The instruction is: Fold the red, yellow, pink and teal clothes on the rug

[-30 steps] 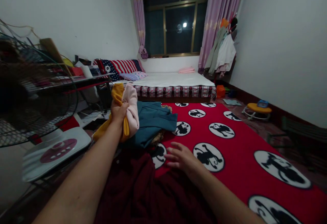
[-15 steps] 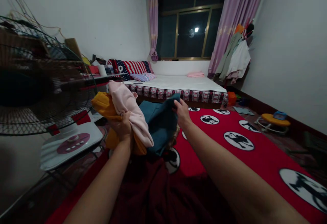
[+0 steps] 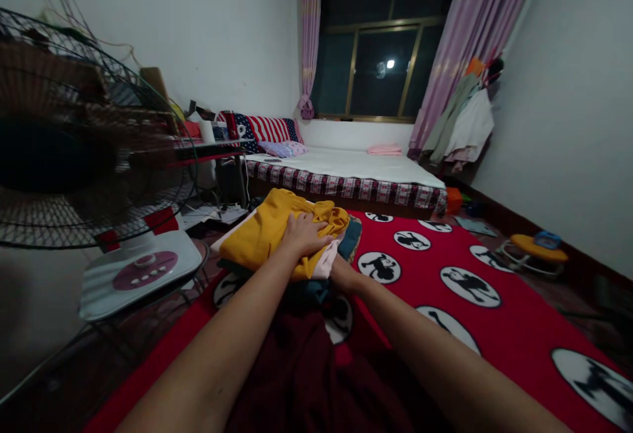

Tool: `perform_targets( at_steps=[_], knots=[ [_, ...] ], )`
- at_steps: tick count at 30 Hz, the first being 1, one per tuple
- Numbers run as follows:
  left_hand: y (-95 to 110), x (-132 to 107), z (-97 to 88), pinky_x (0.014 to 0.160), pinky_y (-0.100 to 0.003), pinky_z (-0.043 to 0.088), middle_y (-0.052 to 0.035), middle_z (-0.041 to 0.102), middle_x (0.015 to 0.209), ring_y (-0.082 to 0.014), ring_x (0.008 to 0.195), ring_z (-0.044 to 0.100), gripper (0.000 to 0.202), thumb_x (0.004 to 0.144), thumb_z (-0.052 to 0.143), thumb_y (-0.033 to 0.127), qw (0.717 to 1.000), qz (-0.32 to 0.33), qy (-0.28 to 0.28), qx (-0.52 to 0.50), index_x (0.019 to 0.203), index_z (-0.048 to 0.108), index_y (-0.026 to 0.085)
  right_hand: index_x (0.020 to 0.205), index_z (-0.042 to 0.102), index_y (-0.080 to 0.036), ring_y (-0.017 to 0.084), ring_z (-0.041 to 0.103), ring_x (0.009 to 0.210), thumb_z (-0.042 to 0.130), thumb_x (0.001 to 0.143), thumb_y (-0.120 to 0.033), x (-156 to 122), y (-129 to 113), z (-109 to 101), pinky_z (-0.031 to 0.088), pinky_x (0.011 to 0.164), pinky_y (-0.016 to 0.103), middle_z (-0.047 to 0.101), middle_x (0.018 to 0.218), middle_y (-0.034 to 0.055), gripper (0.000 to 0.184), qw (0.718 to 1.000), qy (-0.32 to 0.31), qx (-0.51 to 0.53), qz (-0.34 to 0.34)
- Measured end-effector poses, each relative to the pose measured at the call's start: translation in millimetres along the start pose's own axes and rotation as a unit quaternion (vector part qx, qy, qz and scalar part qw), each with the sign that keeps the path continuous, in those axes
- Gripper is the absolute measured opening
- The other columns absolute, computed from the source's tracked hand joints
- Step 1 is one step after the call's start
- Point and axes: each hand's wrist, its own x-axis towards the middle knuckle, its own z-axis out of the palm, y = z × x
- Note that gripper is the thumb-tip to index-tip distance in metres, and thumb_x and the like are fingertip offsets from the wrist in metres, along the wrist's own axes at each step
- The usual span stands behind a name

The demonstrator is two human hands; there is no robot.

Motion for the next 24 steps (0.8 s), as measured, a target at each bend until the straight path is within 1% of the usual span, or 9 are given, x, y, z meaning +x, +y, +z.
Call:
perform_targets(
  at_steps=[3,5,9,12,15,17,18,21,24],
  knots=[
    [5.4,-8.4,4.2,0.105,-0.051,0.025,-0.0118,0.048,0.138,-0.0340,0.125,0.042,0.063,0.081,0.040,0.070,1.000,0.020,0.015,-0.008,0.128,0.057,0.031,0.130,0.053,-0.018,0.022,0.041,0.131,0.065,0.077,-0.035,-40.8,-2.1,-35.1,0.025,0.112,0.041,0.050,0.139,0.0069,0.057,0.973,-0.185,-0.121,-0.068],
    [9.3,-12.5,4.5,0.105,-0.048,0.027,-0.0105,0.049,0.138,-0.0337,0.125,0.043,0.062,0.080,0.042,0.069,0.999,0.019,0.023,-0.042,0.125,0.060,0.030,0.138,0.045,-0.017,0.024,0.035,0.135,0.066,0.076,-0.033,-81.6,-3.9,-49.7,0.025,0.112,0.042,0.040,0.147,0.0108,0.067,0.946,-0.240,-0.204,-0.069],
    [20.8,-20.9,-5.0,0.102,-0.039,0.036,-0.0060,0.057,0.130,-0.0270,0.119,0.051,0.051,0.086,0.044,0.057,0.988,0.037,0.029,-0.149,0.126,0.059,0.029,0.130,0.055,-0.021,0.027,0.031,0.138,0.053,0.087,-0.035,-158.4,-4.4,-52.3,0.024,0.111,0.048,0.036,0.149,0.0110,0.045,0.927,-0.208,-0.311,-0.025],
    [20.9,-34.5,-23.1,0.097,-0.027,0.042,-0.0021,0.060,0.129,-0.0188,0.115,0.056,0.046,0.091,0.040,0.039,0.982,0.071,0.021,-0.172,0.132,0.053,0.025,0.120,0.063,-0.025,0.024,0.035,0.136,0.042,0.093,-0.034,-185.3,2.1,-46.1,0.023,0.112,0.048,0.044,0.145,0.0070,0.035,0.933,-0.133,-0.332,-0.041],
    [-1.4,-53.8,-43.5,0.101,-0.029,0.039,-0.0039,0.058,0.131,-0.0207,0.119,0.053,0.046,0.087,0.043,0.030,0.988,0.032,0.074,-0.131,0.131,0.054,0.023,0.110,0.068,-0.022,0.022,0.042,0.131,0.044,0.092,-0.034,-188.8,9.8,-44.9,0.029,0.110,0.041,0.052,0.138,0.0069,0.033,0.942,-0.084,-0.321,-0.056],
    [-25.9,-66.4,-51.7,0.101,-0.039,0.039,-0.0080,0.057,0.131,-0.0291,0.121,0.051,0.050,0.081,0.052,0.040,0.992,-0.047,0.103,-0.050,0.128,0.057,0.023,0.106,0.070,-0.021,0.022,0.046,0.127,0.047,0.090,-0.034,-186.8,12.7,-46.5,0.032,0.109,0.038,0.055,0.134,0.0071,0.032,0.947,-0.072,-0.306,-0.063],
    [-38.2,-72.1,-53.1,0.098,-0.042,0.041,-0.0119,0.056,0.132,-0.0330,0.120,0.051,0.060,0.077,0.057,0.049,0.992,-0.088,0.085,-0.018,0.130,0.055,0.021,0.105,0.071,-0.021,0.022,0.048,0.126,0.048,0.089,-0.034,-186.0,13.3,-47.4,0.033,0.108,0.038,0.057,0.133,0.0071,0.031,0.950,-0.068,-0.298,-0.066],
    [-62.2,-86.5,-47.1,0.092,-0.040,0.044,-0.0184,0.056,0.128,-0.0345,0.113,0.056,0.075,0.072,0.054,0.064,0.989,-0.143,0.019,0.015,0.129,0.054,0.014,0.102,0.072,-0.020,0.021,0.050,0.123,0.050,0.088,-0.033,-185.6,13.5,-49.0,0.036,0.106,0.037,0.060,0.129,0.0068,0.030,0.957,-0.058,-0.274,-0.073],
    [-59.9,-96.1,-36.1,0.089,-0.035,0.045,-0.0155,0.061,0.119,-0.0299,0.108,0.059,0.061,0.079,0.051,0.057,0.991,-0.119,0.061,0.022,0.123,0.056,0.016,0.101,0.073,-0.020,0.021,0.053,0.120,0.051,0.086,-0.031,-186.5,14.1,-48.9,0.037,0.105,0.037,0.062,0.125,0.0070,0.028,0.962,-0.050,-0.256,-0.076]
  ],
)
